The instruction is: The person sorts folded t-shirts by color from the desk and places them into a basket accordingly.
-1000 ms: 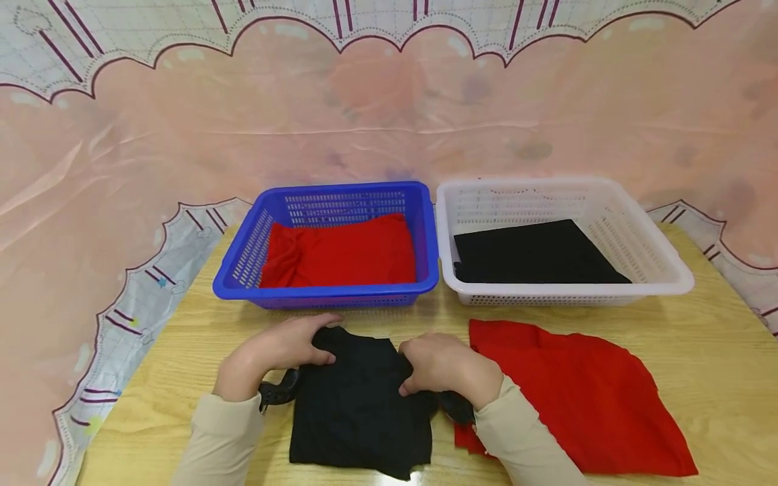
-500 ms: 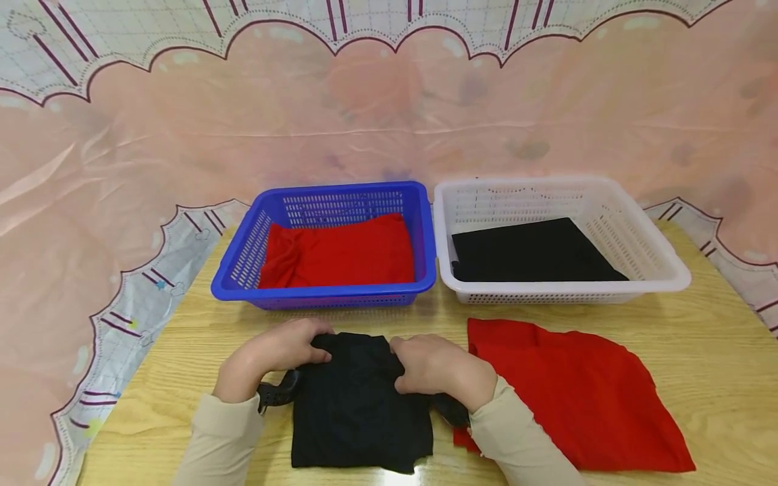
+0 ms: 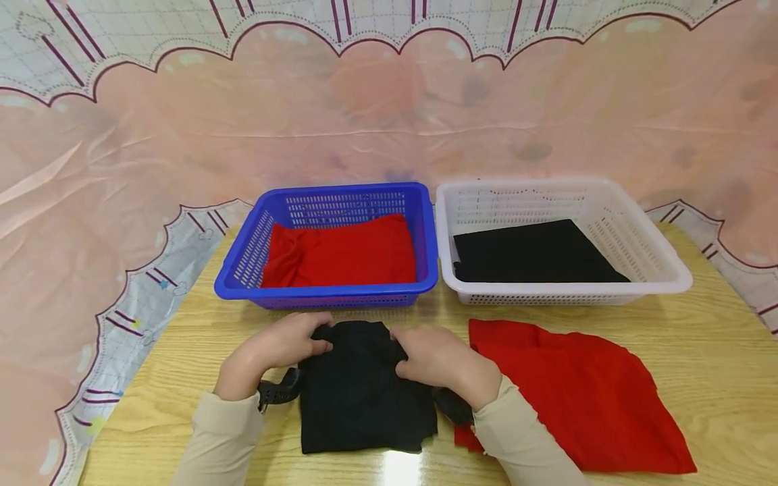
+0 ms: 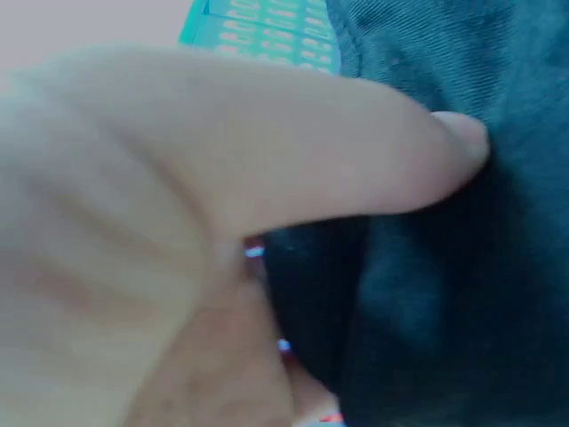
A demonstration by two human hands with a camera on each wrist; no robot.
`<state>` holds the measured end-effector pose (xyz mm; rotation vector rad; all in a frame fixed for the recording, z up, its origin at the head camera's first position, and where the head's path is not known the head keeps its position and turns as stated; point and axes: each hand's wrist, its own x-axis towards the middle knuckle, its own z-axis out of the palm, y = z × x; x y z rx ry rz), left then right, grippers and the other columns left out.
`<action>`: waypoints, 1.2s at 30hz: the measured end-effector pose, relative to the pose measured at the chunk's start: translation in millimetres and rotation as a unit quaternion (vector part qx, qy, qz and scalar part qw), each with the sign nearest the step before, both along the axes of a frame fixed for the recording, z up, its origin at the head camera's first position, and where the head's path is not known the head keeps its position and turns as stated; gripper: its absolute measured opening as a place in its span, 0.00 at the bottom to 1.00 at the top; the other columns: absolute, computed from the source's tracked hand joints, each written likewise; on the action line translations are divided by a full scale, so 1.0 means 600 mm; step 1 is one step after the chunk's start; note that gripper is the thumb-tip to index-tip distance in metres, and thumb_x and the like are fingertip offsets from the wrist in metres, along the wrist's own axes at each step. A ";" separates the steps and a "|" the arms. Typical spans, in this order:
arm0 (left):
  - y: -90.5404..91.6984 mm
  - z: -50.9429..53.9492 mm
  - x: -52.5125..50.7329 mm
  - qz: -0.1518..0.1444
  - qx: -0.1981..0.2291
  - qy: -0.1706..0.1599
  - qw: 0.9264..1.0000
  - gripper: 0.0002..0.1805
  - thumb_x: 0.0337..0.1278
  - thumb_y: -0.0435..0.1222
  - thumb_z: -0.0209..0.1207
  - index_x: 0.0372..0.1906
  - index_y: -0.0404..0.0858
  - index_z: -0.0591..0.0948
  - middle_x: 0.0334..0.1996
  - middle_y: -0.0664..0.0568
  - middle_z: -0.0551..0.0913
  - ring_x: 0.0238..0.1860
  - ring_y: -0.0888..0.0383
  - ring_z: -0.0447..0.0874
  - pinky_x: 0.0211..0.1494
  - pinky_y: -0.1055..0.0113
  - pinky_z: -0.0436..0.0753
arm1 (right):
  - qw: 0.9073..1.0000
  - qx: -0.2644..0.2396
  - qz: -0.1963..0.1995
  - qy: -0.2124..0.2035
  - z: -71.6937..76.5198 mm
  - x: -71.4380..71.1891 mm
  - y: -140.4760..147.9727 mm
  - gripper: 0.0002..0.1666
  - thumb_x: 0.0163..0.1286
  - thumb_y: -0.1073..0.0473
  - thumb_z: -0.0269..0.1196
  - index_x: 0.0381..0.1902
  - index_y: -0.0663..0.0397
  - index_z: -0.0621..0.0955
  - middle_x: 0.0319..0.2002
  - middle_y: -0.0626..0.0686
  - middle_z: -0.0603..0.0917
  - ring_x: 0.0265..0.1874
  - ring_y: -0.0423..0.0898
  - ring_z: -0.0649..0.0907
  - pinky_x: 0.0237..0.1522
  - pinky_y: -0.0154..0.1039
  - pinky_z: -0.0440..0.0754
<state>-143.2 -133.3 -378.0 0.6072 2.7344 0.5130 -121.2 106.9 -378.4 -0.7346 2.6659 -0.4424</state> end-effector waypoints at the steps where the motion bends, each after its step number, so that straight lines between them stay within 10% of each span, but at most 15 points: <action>1: -0.001 0.001 0.000 -0.001 0.004 0.007 1.000 0.11 0.49 0.36 0.61 0.39 0.43 0.76 0.29 0.57 0.76 0.32 0.58 0.72 0.44 0.61 0.73 | 1.000 -0.004 -0.001 0.000 -0.001 -0.002 0.001 0.17 0.55 0.58 0.59 0.44 0.49 0.72 0.23 0.42 0.73 0.23 0.42 0.71 0.29 0.37 0.70; 17: -0.014 0.021 0.001 -0.067 0.075 0.081 0.992 0.18 0.53 0.30 0.57 0.50 0.44 0.79 0.46 0.55 0.79 0.47 0.58 0.75 0.54 0.61 0.71 | 0.997 -0.055 -0.045 -0.031 -0.011 -0.016 0.014 0.09 0.57 0.57 0.55 0.35 0.49 0.68 0.22 0.47 0.71 0.24 0.43 0.71 0.28 0.38 0.69; 25: -0.020 0.033 0.005 -0.079 0.117 0.086 0.986 0.18 0.53 0.28 0.56 0.50 0.43 0.78 0.47 0.56 0.78 0.49 0.58 0.74 0.55 0.60 0.70 | 0.991 -0.107 -0.060 -0.053 -0.018 -0.027 0.027 0.39 0.60 0.54 0.57 0.67 0.50 0.55 0.57 0.54 0.70 0.50 0.48 0.74 0.53 0.49 0.69; 36: -0.023 0.035 0.008 -0.070 0.151 0.069 0.984 0.18 0.54 0.29 0.55 0.51 0.44 0.78 0.47 0.56 0.78 0.51 0.58 0.73 0.56 0.59 0.70 | 0.952 -0.243 -0.058 -0.175 -0.027 -0.037 0.042 0.47 0.51 0.44 0.66 0.67 0.42 0.58 0.61 0.49 0.65 0.57 0.48 0.66 0.57 0.52 0.62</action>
